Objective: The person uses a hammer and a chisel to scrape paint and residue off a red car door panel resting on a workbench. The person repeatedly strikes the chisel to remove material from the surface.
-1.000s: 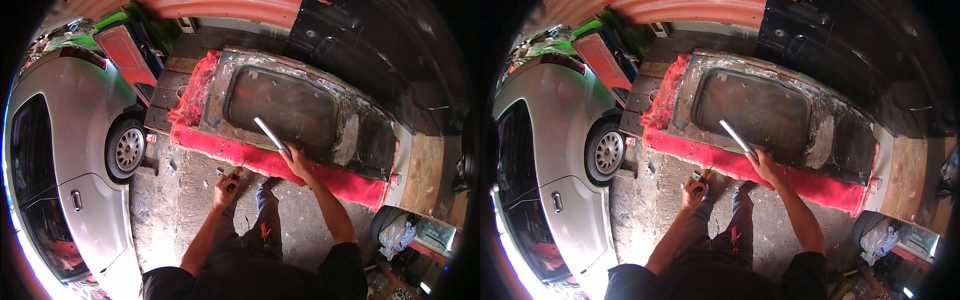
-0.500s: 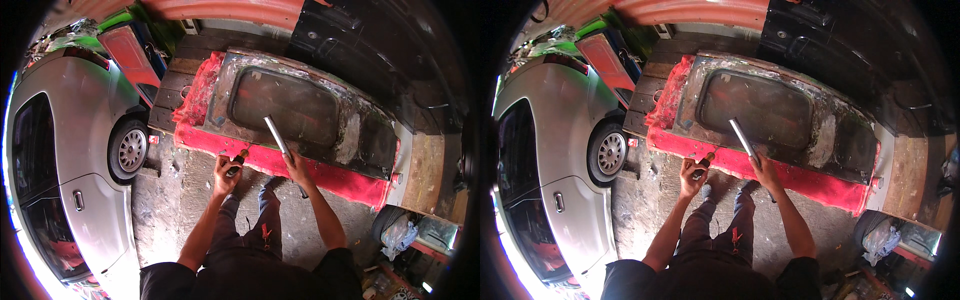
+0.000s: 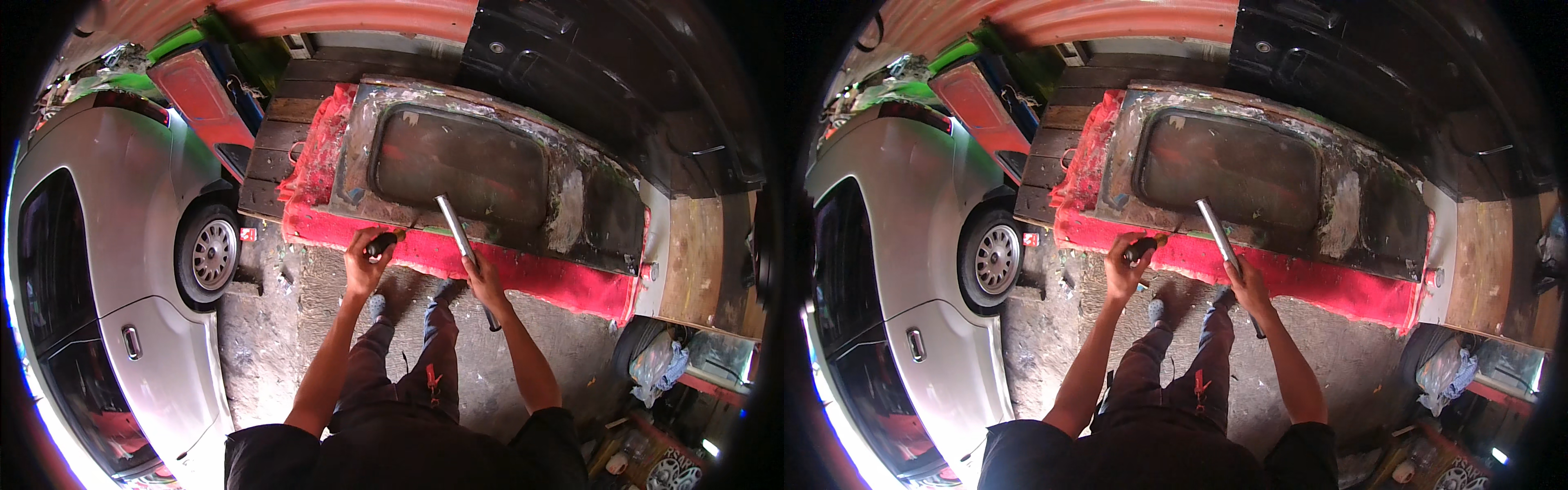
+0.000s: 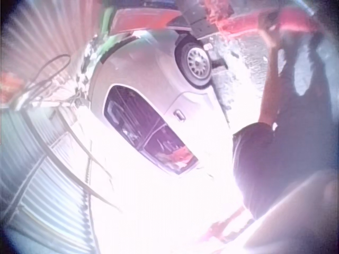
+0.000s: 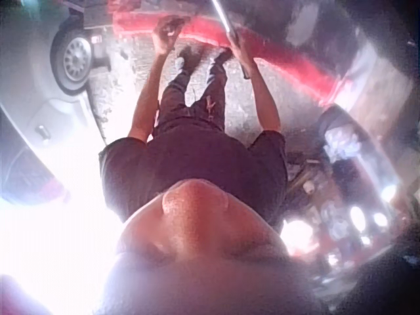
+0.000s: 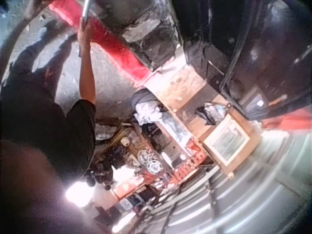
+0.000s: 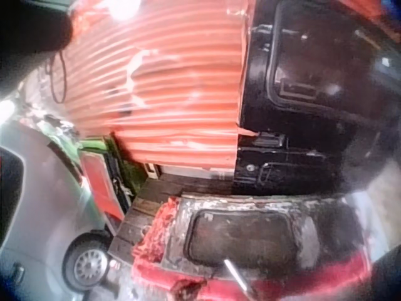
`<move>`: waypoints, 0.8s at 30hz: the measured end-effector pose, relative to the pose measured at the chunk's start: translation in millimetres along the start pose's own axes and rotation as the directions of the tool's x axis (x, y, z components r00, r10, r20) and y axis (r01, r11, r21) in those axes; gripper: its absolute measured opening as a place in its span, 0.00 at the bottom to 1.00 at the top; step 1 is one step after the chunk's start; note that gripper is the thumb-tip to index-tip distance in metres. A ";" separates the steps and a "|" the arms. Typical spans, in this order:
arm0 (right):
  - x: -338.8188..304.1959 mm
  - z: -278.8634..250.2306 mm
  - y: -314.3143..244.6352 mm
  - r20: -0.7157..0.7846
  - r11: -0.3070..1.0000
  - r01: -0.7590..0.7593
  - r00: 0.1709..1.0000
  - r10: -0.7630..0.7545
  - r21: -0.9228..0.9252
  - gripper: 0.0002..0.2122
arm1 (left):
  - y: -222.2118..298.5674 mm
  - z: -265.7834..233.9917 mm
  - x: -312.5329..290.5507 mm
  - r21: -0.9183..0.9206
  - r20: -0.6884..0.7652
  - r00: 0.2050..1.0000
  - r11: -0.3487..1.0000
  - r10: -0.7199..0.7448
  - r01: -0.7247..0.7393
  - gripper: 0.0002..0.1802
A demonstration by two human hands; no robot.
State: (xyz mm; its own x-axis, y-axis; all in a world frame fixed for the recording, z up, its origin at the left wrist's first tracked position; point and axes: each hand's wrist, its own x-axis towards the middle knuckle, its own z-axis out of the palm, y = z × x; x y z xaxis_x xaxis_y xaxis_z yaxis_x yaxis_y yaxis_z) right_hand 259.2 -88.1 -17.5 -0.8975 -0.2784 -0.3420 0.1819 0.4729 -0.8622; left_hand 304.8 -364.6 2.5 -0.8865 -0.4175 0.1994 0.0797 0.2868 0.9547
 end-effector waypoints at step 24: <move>-24.6 1.2 -68.9 -0.039 0.927 -0.056 0.996 0.075 0.371 0.16 | -62.2 79.8 99.5 -0.115 0.369 0.924 0.982 -0.100 0.151 0.23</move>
State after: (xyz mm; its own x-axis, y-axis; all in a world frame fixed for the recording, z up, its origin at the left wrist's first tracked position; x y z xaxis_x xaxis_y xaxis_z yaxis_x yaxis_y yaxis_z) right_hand 269.2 -114.8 49.9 -0.8961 -0.2094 -0.3914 0.3677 0.1439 -0.9188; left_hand 175.2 -355.1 -54.7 -0.9953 -0.0964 0.0079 -0.0037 0.1194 0.9928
